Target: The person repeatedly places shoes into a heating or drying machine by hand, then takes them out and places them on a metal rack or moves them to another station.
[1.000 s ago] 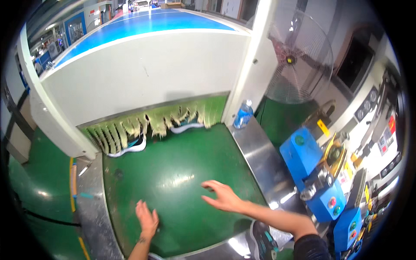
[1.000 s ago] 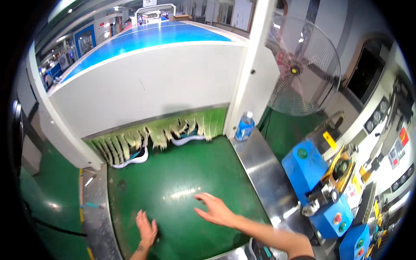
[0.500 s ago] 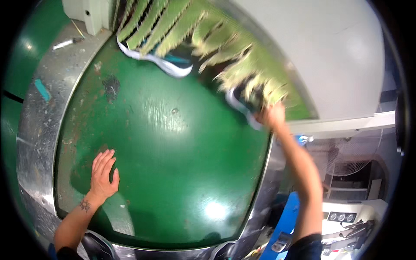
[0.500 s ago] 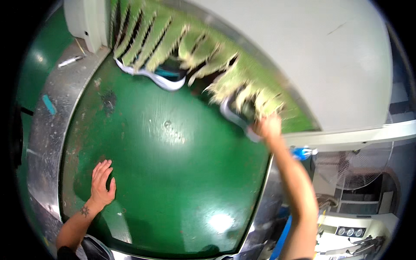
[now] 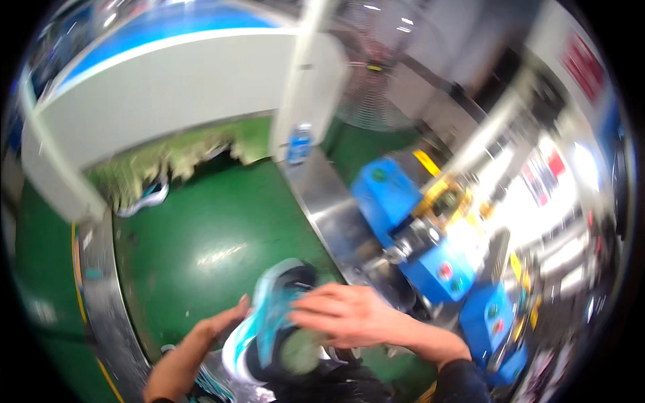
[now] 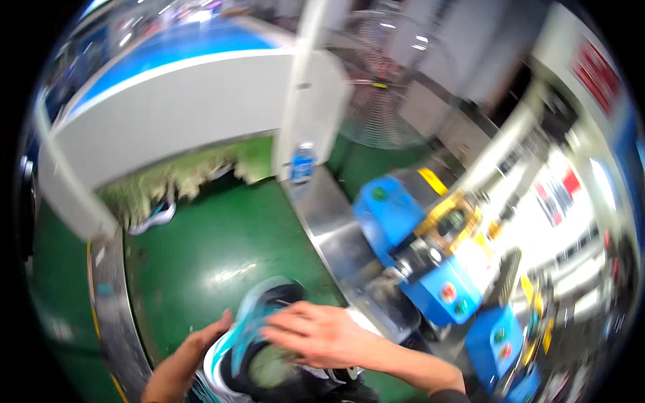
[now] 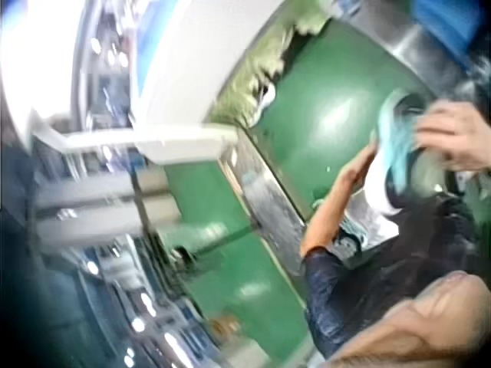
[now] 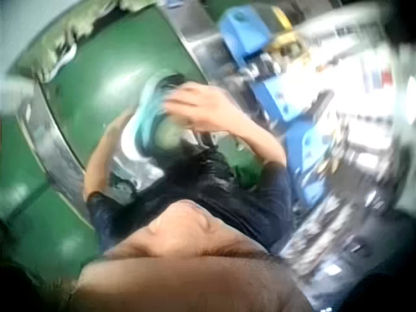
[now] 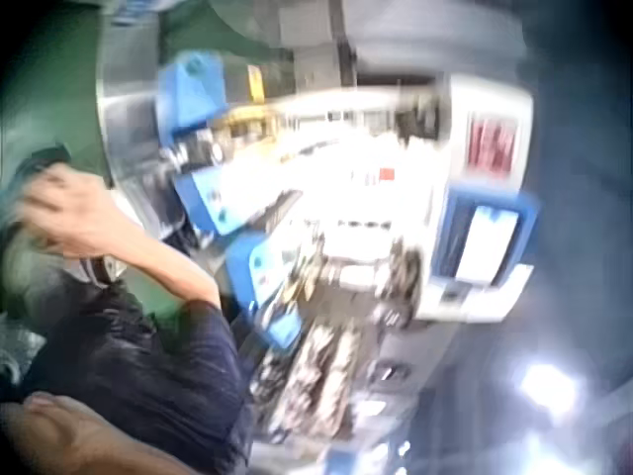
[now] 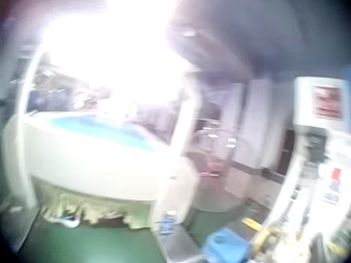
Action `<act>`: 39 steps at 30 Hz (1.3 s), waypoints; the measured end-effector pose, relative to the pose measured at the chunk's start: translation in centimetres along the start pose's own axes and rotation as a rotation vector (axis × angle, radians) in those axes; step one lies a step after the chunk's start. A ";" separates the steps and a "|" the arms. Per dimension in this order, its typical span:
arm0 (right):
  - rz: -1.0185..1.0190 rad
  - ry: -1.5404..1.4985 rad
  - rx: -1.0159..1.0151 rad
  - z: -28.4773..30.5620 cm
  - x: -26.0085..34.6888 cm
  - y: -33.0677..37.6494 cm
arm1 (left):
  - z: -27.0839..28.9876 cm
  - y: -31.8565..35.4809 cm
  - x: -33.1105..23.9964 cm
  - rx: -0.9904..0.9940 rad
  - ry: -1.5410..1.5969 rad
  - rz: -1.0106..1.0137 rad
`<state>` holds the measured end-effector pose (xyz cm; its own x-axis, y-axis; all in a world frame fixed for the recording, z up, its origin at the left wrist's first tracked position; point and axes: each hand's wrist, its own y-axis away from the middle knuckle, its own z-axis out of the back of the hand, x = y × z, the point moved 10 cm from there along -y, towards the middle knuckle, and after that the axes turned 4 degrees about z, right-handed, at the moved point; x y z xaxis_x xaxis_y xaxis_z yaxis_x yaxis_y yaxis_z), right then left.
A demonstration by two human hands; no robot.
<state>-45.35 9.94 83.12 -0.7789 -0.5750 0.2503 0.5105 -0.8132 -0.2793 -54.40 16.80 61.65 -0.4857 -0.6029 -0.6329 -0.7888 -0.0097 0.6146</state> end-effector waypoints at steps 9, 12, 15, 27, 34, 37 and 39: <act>-0.733 -0.800 -0.709 -7.7 3.3 25.2 | -15.4 -5.8 4.4 0.051 0.284 -0.467; -0.801 -0.703 -0.635 -3.0 2.1 30.4 | -21.6 -11.2 6.2 0.140 0.253 -0.499; -0.931 -0.588 -0.828 -0.6 2.2 36.6 | -24.3 -15.6 5.6 -0.138 0.040 -0.619; -1.409 -1.009 -1.083 8.0 -2.1 45.8 | -37.8 -44.3 -26.8 -0.573 -1.450 -1.201; -1.759 -0.675 -1.082 8.0 -5.7 48.4 | -41.8 -55.7 -28.7 -0.123 -1.222 -0.892; -1.907 -0.911 -1.241 6.3 -7.2 48.1 | -42.9 -48.3 -33.0 0.038 -0.699 -0.498; -1.755 -0.901 -1.566 6.5 -8.6 48.0 | -39.8 -42.1 -32.2 0.073 -0.250 -0.341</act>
<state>-11.76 -24.71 73.59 0.4472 -0.0224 0.8942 -0.8944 -0.0021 0.4472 9.44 4.90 74.83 -0.2620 -0.3632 -0.8941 -0.9401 -0.1135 0.3215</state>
